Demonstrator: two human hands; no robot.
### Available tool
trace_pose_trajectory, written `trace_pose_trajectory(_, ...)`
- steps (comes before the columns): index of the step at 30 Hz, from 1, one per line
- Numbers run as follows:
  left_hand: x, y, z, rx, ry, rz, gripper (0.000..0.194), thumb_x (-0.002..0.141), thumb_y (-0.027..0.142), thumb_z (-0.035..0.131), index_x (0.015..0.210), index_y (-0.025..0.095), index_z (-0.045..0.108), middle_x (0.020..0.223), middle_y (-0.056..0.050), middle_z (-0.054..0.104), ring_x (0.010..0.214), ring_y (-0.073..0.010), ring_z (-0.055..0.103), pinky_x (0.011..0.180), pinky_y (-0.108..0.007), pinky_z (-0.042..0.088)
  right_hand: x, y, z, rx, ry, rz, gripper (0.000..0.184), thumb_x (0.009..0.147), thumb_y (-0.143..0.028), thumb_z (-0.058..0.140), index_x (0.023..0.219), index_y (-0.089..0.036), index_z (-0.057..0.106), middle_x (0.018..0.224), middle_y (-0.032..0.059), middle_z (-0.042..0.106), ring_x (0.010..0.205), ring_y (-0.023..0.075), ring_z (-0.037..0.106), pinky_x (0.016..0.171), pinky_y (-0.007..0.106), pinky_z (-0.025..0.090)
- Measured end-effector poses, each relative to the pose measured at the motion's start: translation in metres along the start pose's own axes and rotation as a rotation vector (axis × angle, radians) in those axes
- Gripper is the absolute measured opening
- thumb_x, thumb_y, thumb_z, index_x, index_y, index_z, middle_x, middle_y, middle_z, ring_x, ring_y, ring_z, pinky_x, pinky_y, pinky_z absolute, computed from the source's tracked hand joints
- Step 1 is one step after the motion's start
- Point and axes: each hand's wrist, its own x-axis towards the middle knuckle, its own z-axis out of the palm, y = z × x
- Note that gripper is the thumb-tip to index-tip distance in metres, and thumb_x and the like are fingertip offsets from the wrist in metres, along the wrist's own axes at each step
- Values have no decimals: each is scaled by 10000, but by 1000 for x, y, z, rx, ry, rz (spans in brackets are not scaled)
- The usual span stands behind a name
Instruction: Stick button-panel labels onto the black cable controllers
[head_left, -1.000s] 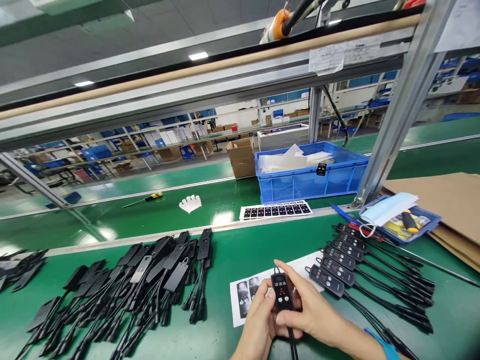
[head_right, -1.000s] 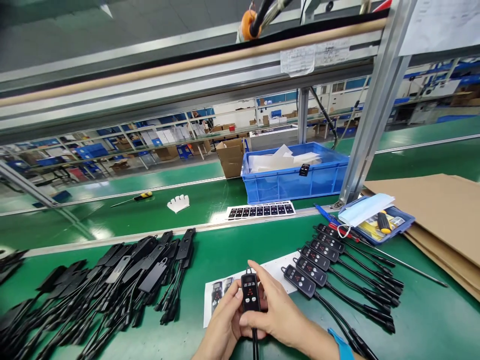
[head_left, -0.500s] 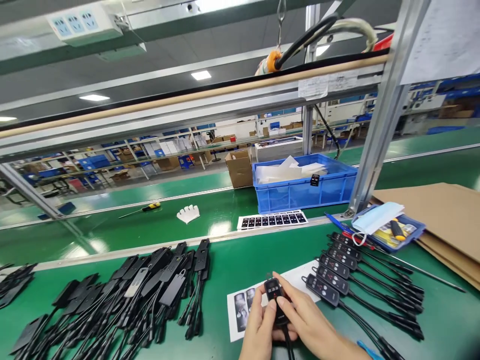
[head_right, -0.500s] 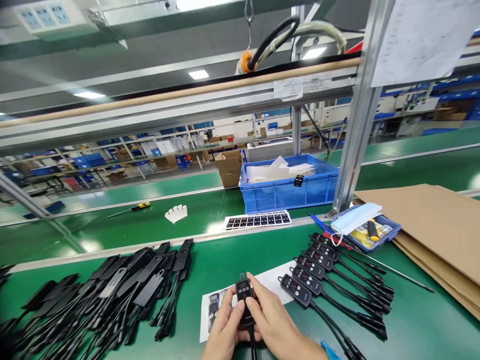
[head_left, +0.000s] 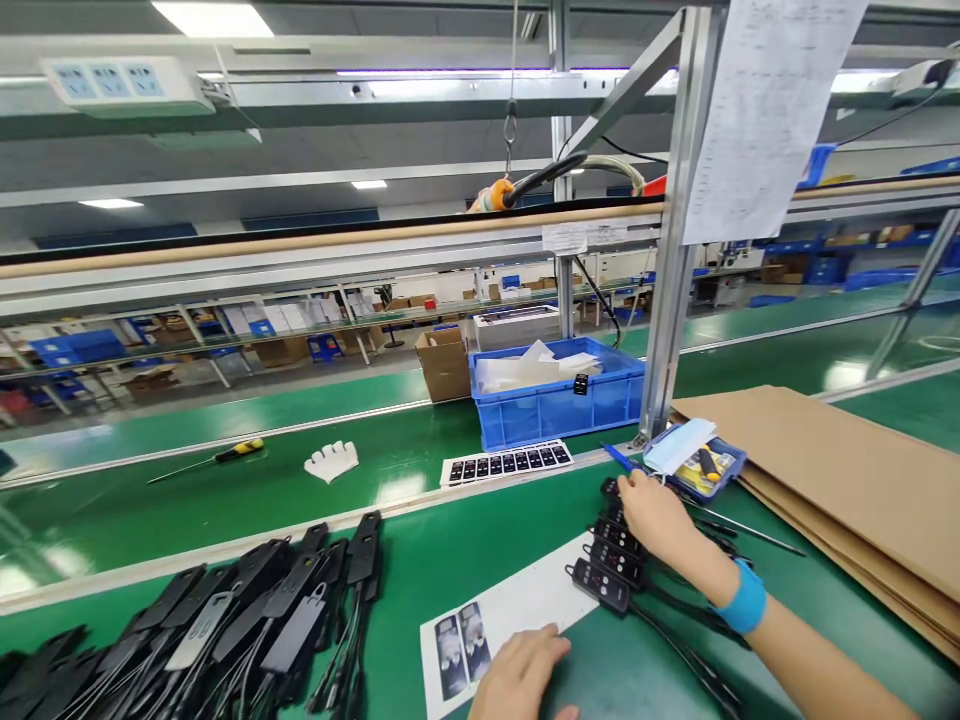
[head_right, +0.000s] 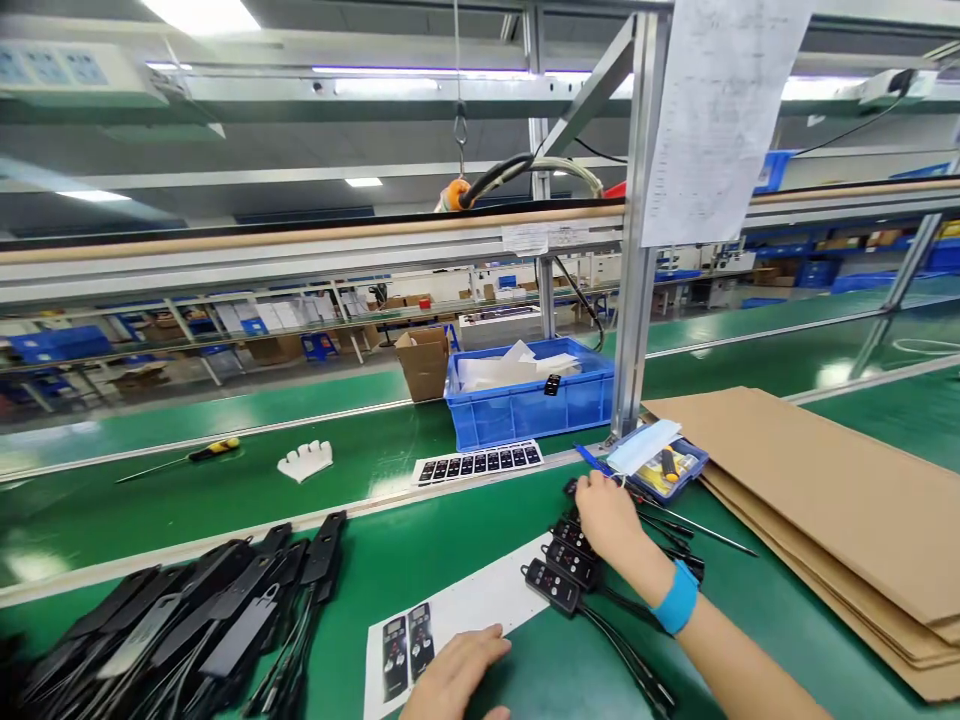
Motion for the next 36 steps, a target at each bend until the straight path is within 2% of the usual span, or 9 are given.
trace_pose_trajectory(4, -2, -20, 14, 1, -120, -23, 516, 746, 502, 652, 1199, 256, 619, 1371, -154, 478, 1278, -434, 385, 1095, -587, 176, 1, 4, 17, -43, 28, 14, 377, 773, 69, 385, 1081, 34, 599, 1006, 305, 572, 990, 414, 551, 788, 522, 418)
trace_pose_trajectory(8, -7, -29, 33, -81, 40, -63, 460, 883, 498, 390, 1172, 228, 624, 1389, -132, 464, 1342, -373, 311, 1133, -538, 78, 2, -41, 28, 131, -64, -218, 323, 829, -40, 458, 1082, -95, 652, 1013, 192, 622, 973, 321, 580, 839, 447, 440)
trace_pose_trajectory(15, 2, -19, 36, -137, 43, -272, 442, 855, 474, 489, 1206, 231, 602, 1381, -147, 473, 1346, -399, 277, 1128, -564, 118, -21, -141, 41, 517, -297, -608, 202, 782, -109, 585, 920, -187, 711, 943, 62, 661, 913, 199, 613, 817, 281, 475)
trace_pose_trajectory(19, 3, -9, 30, -170, 68, -413, 471, 864, 374, 485, 1296, 193, 528, 1310, -176, 522, 1325, -399, 310, 1121, -559, 147, -34, -154, 36, 708, -297, -608, 131, 759, -74, 581, 776, -178, 658, 887, 54, 626, 878, 206, 586, 787, 306, 456)
trace_pose_trajectory(22, 3, 1, 21, -113, -4, -228, 455, 877, 329, 472, 1318, 222, 507, 1338, -157, 506, 1315, -382, 333, 1120, -533, 176, -39, -147, 21, 970, -215, -606, 127, 835, -145, 523, 742, -198, 591, 833, 24, 589, 803, 174, 559, 737, 283, 444)
trace_pose_trajectory(25, 12, 11, -5, 154, -51, -44, 565, 763, 238, 644, 1312, 246, 511, 1330, -140, 517, 1196, -365, 476, 1035, -455, 361, -40, -131, 5, 1169, -77, -502, 173, 901, -302, 485, 771, -212, 556, 797, 17, 559, 752, 173, 532, 701, 283, 437)
trace_pose_trajectory(27, 23, 13, -35, 461, 166, -171, 570, 709, 115, 632, 1260, 242, 558, 1173, -116, 614, 1034, -311, 568, 923, -392, 447, -41, -118, 2, 1231, 5, -384, 209, 902, -383, 482, 791, -219, 548, 779, 15, 539, 731, 176, 520, 674, 282, 436)
trace_pose_trajectory(31, 35, 0, -107, 697, 607, -422, 525, 795, 128, 447, 1306, 11, 439, 1192, -271, 479, 1164, -439, 358, 952, -637, 256, -44, -99, 17, 1261, 25, -223, 258, 876, -474, 498, 815, -228, 548, 739, 7, 517, 681, 172, 503, 623, 271, 442)
trace_pose_trajectory(36, 24, -9, -152, 734, 725, -512, 232, 756, 201, 513, 925, 73, 607, 1024, -208, 535, 1132, -425, 352, 948, -606, 257, -53, -94, 39, 1320, -68, -202, 274, 874, -495, 501, 811, -230, 532, 724, -6, 493, 637, 155, 488, 590, 257, 446)
